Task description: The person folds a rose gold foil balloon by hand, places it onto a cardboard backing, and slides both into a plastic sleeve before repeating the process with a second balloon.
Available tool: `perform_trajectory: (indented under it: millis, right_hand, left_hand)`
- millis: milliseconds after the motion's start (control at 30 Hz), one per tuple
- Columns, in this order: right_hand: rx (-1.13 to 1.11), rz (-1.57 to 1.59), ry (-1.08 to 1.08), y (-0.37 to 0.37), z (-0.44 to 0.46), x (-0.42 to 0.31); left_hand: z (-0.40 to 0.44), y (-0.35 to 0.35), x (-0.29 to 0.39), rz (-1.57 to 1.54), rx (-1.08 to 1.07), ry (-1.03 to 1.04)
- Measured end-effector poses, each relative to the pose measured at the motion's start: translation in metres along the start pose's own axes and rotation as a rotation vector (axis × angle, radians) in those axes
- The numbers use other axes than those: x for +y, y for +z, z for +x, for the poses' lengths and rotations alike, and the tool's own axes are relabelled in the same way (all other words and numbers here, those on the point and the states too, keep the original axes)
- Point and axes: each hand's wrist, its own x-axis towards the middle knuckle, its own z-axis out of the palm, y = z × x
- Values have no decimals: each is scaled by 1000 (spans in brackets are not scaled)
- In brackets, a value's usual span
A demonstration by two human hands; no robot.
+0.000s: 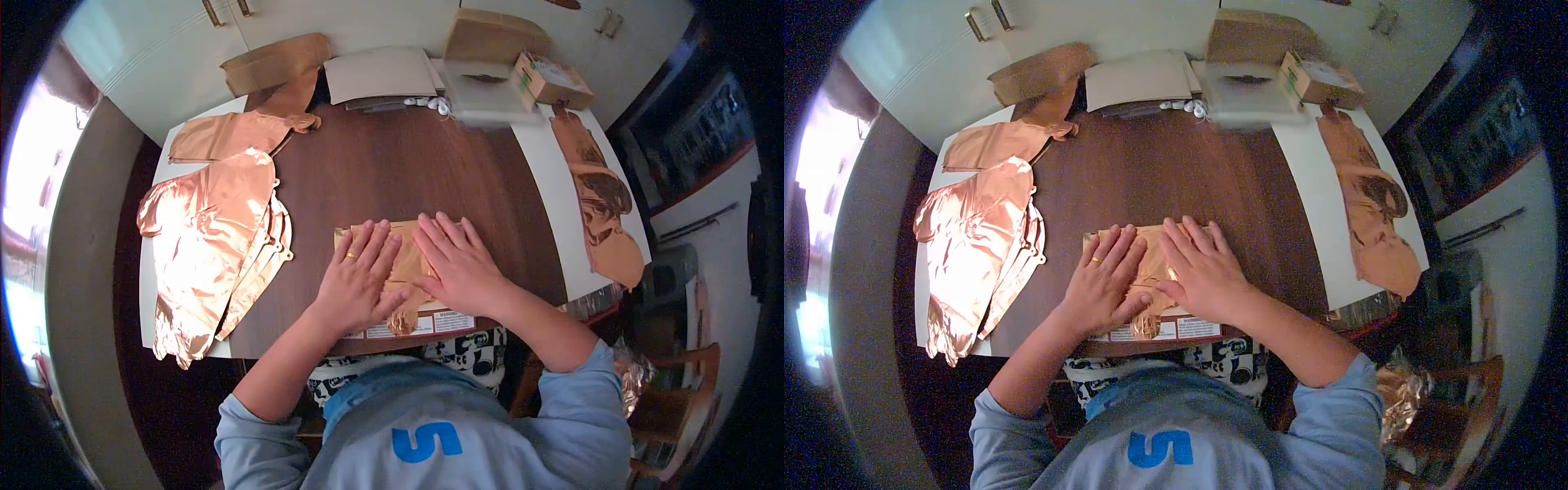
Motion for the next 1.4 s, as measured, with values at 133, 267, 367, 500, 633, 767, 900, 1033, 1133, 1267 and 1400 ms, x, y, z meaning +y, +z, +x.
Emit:
perform_trajectory:
  millis: [133, 267, 367, 500, 633, 767, 900, 1033, 1133, 1267, 1400]
  right_hand:
    - [-62, -19, 14, -5, -10, 10]
    - [-108, -51, 20, -15, -22, 9]
    - [-214, 44, -40, -44, -39, -20]
    - [-366, -84, -87, -49, -78, -59]
    - [78, -159, -106, 2, -114, -62]
    - [183, -68, -87, 1, -119, -53]
    - [342, 205, 20, -16, -114, -46]
    - [610, 945, 655, -46, -119, -48]
    - [809, 1874, 726, -54, -97, -50]
    - [685, 2122, 953, -9, -95, -59]
    - [604, 2122, 1094, 0, -90, -87]
  left_hand:
    - [-10, -6, -3, 34, -29, -45]
    - [-22, -11, 10, 19, -55, -70]
    - [-30, -9, 25, -6, -45, -76]
    - [-44, -10, 52, -30, -42, -67]
    - [-54, -17, 66, -122, -51, -93]
    - [-62, -28, 53, -444, -36, -124]
    - [-61, -24, 33, -1274, 379, -325]
    - [-50, -37, 35, -1175, 608, -400]
    - [-40, -44, 49, -985, 483, -331]
    - [-32, -43, 63, -630, 294, -330]
    - [-30, -31, 66, -333, 198, -291]
